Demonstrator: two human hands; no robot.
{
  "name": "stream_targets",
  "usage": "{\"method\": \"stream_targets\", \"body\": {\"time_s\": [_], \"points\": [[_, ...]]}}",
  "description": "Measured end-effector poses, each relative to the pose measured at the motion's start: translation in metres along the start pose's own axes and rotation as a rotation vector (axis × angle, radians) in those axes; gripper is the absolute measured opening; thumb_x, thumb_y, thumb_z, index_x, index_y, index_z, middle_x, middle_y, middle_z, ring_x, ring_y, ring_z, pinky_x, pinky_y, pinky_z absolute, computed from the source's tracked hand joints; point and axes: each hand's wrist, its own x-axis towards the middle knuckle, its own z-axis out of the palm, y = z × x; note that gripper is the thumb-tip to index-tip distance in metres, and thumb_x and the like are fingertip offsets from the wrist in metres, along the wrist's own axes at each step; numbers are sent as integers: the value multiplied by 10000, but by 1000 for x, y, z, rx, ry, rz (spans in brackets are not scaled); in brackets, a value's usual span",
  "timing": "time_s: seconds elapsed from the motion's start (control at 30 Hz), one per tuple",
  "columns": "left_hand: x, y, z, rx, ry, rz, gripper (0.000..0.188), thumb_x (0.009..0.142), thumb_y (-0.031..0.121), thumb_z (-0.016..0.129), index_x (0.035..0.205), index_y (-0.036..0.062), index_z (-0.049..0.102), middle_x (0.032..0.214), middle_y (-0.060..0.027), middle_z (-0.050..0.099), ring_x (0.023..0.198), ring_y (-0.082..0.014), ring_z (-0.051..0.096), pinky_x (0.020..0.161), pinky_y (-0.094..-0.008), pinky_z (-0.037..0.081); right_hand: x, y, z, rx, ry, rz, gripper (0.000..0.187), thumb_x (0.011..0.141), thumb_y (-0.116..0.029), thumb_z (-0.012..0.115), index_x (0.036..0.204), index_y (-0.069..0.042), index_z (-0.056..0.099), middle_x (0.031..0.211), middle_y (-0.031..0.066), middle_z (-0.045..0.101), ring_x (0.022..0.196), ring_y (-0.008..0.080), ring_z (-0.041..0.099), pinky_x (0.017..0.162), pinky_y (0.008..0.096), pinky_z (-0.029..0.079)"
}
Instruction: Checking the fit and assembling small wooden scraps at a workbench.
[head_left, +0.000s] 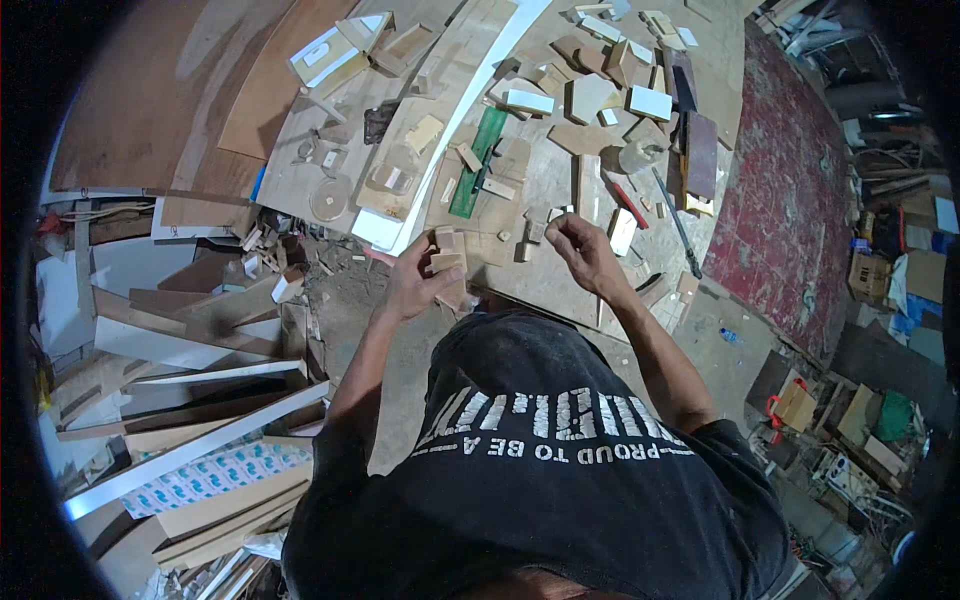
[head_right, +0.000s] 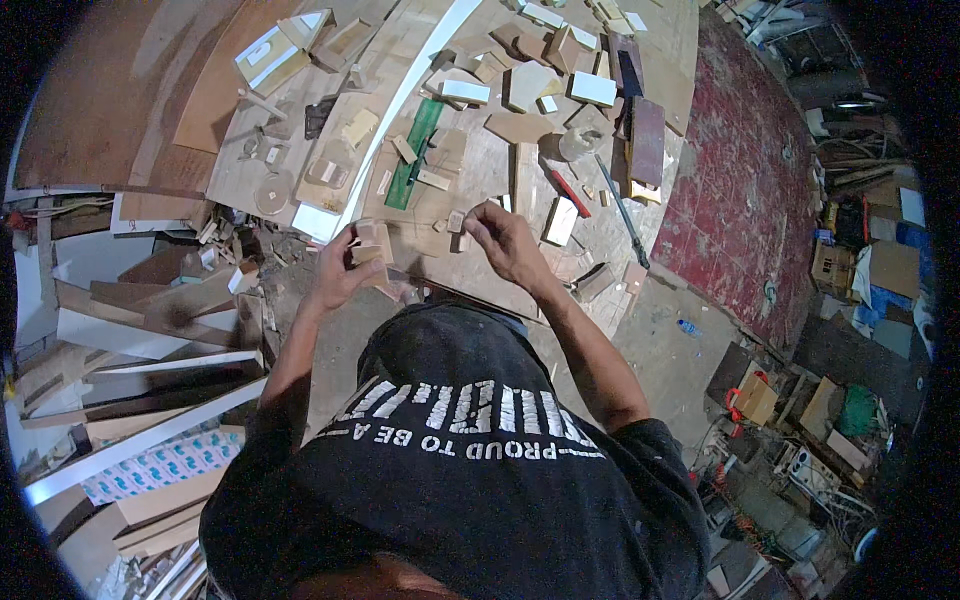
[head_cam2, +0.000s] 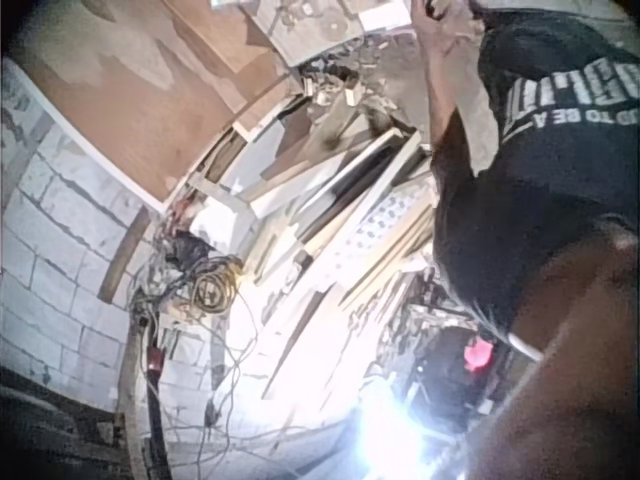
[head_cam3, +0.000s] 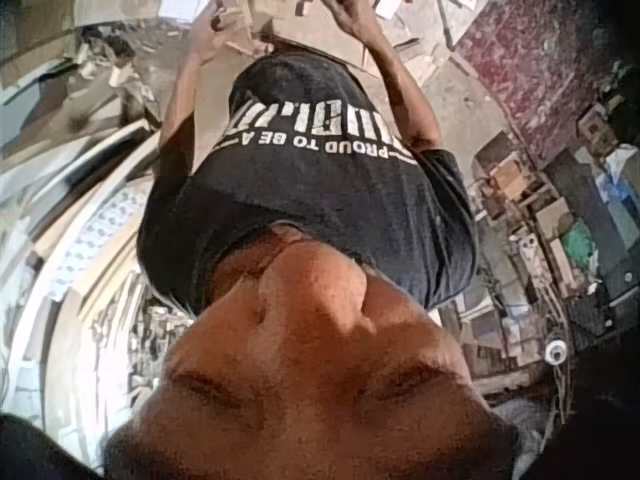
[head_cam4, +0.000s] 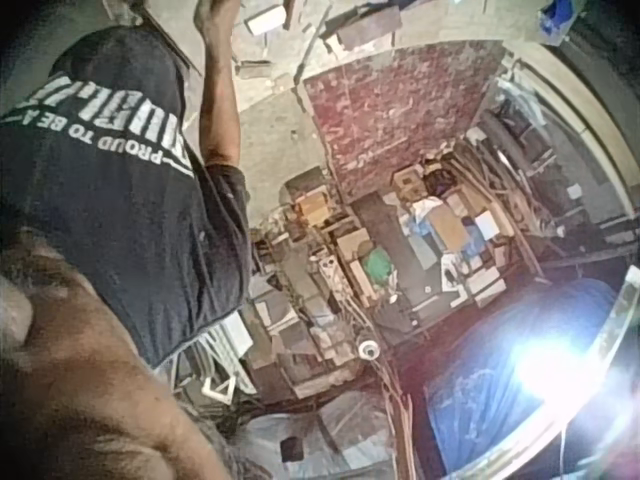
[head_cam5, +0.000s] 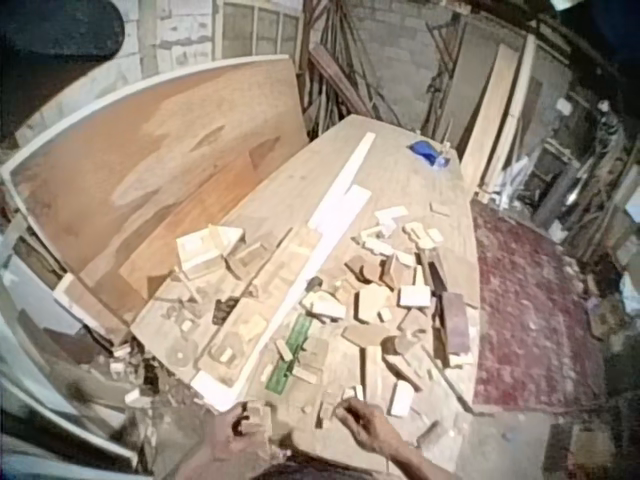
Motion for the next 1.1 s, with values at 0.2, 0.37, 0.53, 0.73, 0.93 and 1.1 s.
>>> {"method": "stream_targets", "body": {"time_s": [0.2, 0.37, 0.53, 0.73, 0.93, 1.1], "points": [[57, -80, 16, 341, 296, 7, 664, 773, 171, 763, 1331, 46, 425, 1175, -160, 594, 1053, -287, 604, 892, -401, 488, 28, 31, 2, 398, 171, -66, 196, 985, -208, 554, 949, -15, 559, 801, -16, 517, 720, 79, 462, 656, 235, 401], [74, -89, 32, 864, 292, -64, 686, 789, 291, 721, 1350, 64, 396, 1202, -218, 519, 1077, -428, 560, 871, -527, 461, 28, 23, -8, 486, 236, -56, 188, 986, -215, 557, 940, -33, 570, 1040, -6, 549, 770, 74, 484, 699, 229, 400], [74, -74, 49, 1111, 254, 47, 680, 806, 367, 680, 1347, 56, 410, 1228, -186, 472, 1097, -389, 500, 841, -500, 470, 19, 22, -21, 540, 254, -112, 152, 977, -175, 565, 929, -35, 597, 1158, 37, 575, 922, 91, 504, 783, 249, 411], [85, -73, 79, 932, 176, 252, 340, 796, 220, 694, 1025, -13, 599, 1115, -152, 549, 1082, -344, 496, 888, -468, 432, -16, 28, -41, 728, 271, -78, 133, 953, -167, 596, 908, -42, 599, 1188, 106, 622, 1063, 162, 555, 965, 357, 400], [113, -77, 113, 974, 21, 118, 252, 758, 24, 619, 1003, -30, 603, 1035, -185, 545, 1045, -368, 533, 865, -458, 476, -57, 45, -53, 726, 345, -19, 128, 955, -161, 591, 910, -41, 592, 1154, 103, 637, 1072, 169, 559, 995, 360, 385], [148, -83, 122, 975, 3, 209, 259, 800, -2, 561, 1052, 13, 619, 1033, -196, 555, 994, -385, 588, 827, -458, 509, -92, 57, -64, 755, 387, 6, 118, 955, -151, 590, 921, -37, 590, 1144, 113, 639, 1035, 166, 582, 971, 360, 422]]}}
